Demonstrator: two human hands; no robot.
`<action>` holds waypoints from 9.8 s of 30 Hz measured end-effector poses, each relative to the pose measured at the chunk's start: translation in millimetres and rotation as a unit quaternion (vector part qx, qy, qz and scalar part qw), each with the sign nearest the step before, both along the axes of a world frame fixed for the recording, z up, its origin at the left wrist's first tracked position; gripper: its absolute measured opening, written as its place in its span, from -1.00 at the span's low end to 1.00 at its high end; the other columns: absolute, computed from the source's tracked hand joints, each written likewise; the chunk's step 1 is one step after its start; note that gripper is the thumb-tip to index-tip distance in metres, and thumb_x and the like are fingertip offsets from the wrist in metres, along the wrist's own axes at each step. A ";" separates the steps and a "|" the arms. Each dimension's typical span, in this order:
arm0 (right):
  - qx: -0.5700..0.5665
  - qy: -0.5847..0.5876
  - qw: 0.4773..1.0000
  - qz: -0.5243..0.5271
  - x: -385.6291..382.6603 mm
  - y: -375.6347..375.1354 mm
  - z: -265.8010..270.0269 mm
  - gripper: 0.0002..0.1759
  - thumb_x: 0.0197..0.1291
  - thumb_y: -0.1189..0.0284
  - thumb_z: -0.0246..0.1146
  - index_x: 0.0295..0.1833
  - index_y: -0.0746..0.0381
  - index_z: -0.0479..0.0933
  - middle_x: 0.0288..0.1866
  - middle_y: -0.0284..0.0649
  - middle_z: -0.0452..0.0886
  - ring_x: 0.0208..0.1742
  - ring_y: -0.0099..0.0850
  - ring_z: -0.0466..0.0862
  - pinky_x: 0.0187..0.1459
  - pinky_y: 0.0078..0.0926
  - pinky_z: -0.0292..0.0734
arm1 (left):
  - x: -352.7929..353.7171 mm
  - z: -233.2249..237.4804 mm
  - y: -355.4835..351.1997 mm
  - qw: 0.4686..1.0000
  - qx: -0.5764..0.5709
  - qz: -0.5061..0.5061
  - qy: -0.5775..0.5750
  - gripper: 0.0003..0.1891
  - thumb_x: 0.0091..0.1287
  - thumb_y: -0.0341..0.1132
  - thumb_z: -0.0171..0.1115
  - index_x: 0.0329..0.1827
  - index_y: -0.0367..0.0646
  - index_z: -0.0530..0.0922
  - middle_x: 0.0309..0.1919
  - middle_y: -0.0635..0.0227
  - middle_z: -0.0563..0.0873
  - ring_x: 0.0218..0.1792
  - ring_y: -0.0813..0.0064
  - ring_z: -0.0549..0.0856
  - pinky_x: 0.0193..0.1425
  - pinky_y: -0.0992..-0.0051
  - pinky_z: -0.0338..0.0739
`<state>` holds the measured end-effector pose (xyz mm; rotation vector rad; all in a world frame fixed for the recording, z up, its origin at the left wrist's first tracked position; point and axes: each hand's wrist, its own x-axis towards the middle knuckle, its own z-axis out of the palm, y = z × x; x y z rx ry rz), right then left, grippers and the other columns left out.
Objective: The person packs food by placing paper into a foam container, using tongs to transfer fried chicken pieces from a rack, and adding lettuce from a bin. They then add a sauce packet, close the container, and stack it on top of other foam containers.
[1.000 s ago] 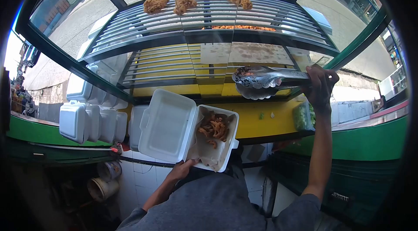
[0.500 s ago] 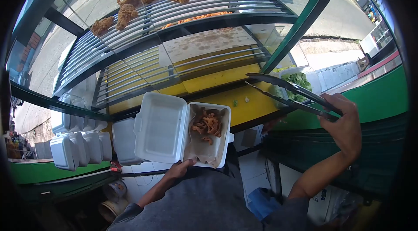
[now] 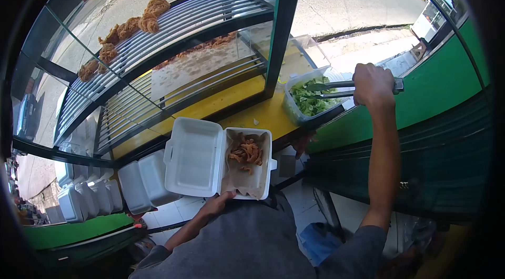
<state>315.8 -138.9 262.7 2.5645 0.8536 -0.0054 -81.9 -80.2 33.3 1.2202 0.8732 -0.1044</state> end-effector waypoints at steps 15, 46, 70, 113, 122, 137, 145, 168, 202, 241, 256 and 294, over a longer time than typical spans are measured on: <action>-0.009 0.010 0.991 0.131 24.7 17.4 -5.2 -0.65 -0.29 0.37 0.60 -0.27 0.15 0.72 -0.23 -0.17 0.74 -0.14 -0.23 0.75 -0.11 -0.28 0.62 | 68.4 -20.9 -35.5 0.995 -0.029 0.090 -0.005 -0.50 0.21 -0.08 0.25 0.02 -0.38 0.58 -0.11 0.21 0.66 -0.07 0.38 0.58 0.11 0.45 0.44; -0.012 0.097 0.986 0.138 36.0 10.2 3.5 -0.50 -0.36 0.22 0.63 -0.16 0.06 0.74 -0.18 -0.20 0.75 -0.12 -0.25 0.73 -0.03 -0.31 0.59 | 98.0 -35.5 -29.5 0.996 -0.057 0.069 -0.002 -0.60 0.26 -0.06 0.28 -0.08 -0.26 0.63 -0.23 0.33 0.68 -0.22 0.50 0.62 -0.08 0.53 0.48; 0.100 0.159 0.964 0.187 40.7 -46.2 49.4 -0.52 -0.37 0.28 0.55 -0.15 0.06 0.75 -0.32 -0.16 0.73 -0.22 -0.21 0.70 -0.10 -0.29 0.57 | 104.9 -38.9 -27.2 0.995 -0.056 0.060 0.057 -0.40 0.19 0.14 0.29 -0.03 -0.29 0.66 -0.11 0.25 0.69 -0.08 0.42 0.61 0.10 0.52 0.43; 0.016 0.211 0.932 0.295 -5.6 -37.6 -19.7 -0.52 -0.28 0.13 0.56 -0.14 0.04 0.74 -0.32 -0.23 0.72 -0.24 -0.21 0.70 -0.11 -0.25 0.54 | 104.0 -60.1 -31.7 0.988 -0.124 0.096 -0.001 -0.41 0.23 0.10 0.28 0.01 -0.33 0.65 -0.06 0.27 0.68 -0.03 0.47 0.60 0.15 0.52 0.40; 0.117 0.153 0.964 0.182 34.6 -47.9 24.2 -0.45 -0.32 0.20 0.56 -0.08 0.09 0.73 -0.19 -0.17 0.74 -0.20 -0.23 0.72 -0.10 -0.31 0.58 | 104.8 -49.4 -28.1 0.987 -0.125 0.102 0.014 -0.42 0.25 0.08 0.26 0.05 -0.32 0.64 -0.04 0.29 0.69 -0.01 0.48 0.60 0.16 0.54 0.40; 0.109 0.117 0.976 0.147 48.8 -29.2 -9.1 -0.55 -0.26 0.22 0.55 -0.13 0.06 0.74 -0.27 -0.17 0.73 -0.22 -0.22 0.72 -0.10 -0.29 0.59 | 114.2 -33.6 -24.5 0.990 -0.103 0.095 -0.015 -0.49 0.25 0.02 0.31 -0.03 -0.31 0.65 -0.14 0.32 0.69 -0.09 0.49 0.61 0.09 0.54 0.44; 0.134 0.200 0.947 0.213 33.7 -64.8 21.2 -0.46 -0.31 0.15 0.56 -0.08 0.06 0.73 -0.26 -0.13 0.71 -0.14 -0.20 0.69 -0.05 -0.25 0.53 | 117.1 -11.5 -23.8 0.989 -0.111 0.095 0.023 -0.48 0.24 0.03 0.30 -0.01 -0.30 0.65 -0.13 0.32 0.69 -0.09 0.50 0.60 0.09 0.53 0.43; 0.046 0.134 0.988 0.060 50.6 -34.0 -12.2 -0.42 -0.39 0.24 0.62 -0.08 0.04 0.74 -0.23 -0.20 0.75 -0.18 -0.20 0.72 -0.03 -0.31 0.57 | 114.0 -44.5 -21.2 0.990 -0.097 0.088 -0.057 -0.49 0.22 0.05 0.32 -0.09 -0.31 0.63 -0.19 0.30 0.66 -0.17 0.47 0.60 -0.02 0.53 0.47; 0.086 0.206 0.945 0.238 -12.5 -47.9 11.1 -0.55 -0.24 0.23 0.54 -0.12 0.05 0.73 -0.31 -0.20 0.68 -0.16 -0.18 0.68 -0.10 -0.26 0.51 | 104.5 -30.5 -25.8 0.989 -0.117 0.086 -0.011 -0.51 0.33 0.03 0.20 -0.08 -0.31 0.66 -0.17 0.38 0.68 -0.10 0.55 0.59 0.08 0.54 0.42; 0.030 0.246 0.926 0.286 -8.5 -41.4 -23.9 -0.54 -0.25 0.14 0.52 -0.12 0.00 0.74 -0.34 -0.17 0.70 -0.24 -0.16 0.70 -0.15 -0.23 0.56 | 108.9 -39.7 -29.1 0.995 -0.072 0.057 -0.034 -0.49 0.38 0.03 0.08 0.11 -0.24 0.61 0.01 0.37 0.65 0.03 0.53 0.56 0.19 0.57 0.35; 0.026 0.246 0.921 0.300 -10.0 -31.9 -24.2 -0.55 -0.19 0.14 0.52 -0.10 0.00 0.73 -0.36 -0.16 0.70 -0.24 -0.18 0.70 -0.17 -0.23 0.55 | 96.6 -63.1 -34.3 0.989 -0.077 0.122 -0.038 -0.53 0.41 -0.06 0.00 0.08 -0.29 0.62 -0.04 0.36 0.67 0.02 0.52 0.56 0.20 0.56 0.33; -0.011 0.113 0.830 0.546 -59.1 22.5 -2.4 -0.81 0.01 0.32 0.38 -0.27 0.17 0.63 -0.33 -0.22 0.63 -0.17 -0.27 0.67 -0.14 -0.28 0.48 | 35.3 -126.7 -49.7 0.968 0.015 0.234 -0.089 -0.69 0.47 -0.26 -0.12 0.00 -0.25 0.55 -0.14 0.41 0.58 -0.09 0.58 0.48 0.13 0.61 0.30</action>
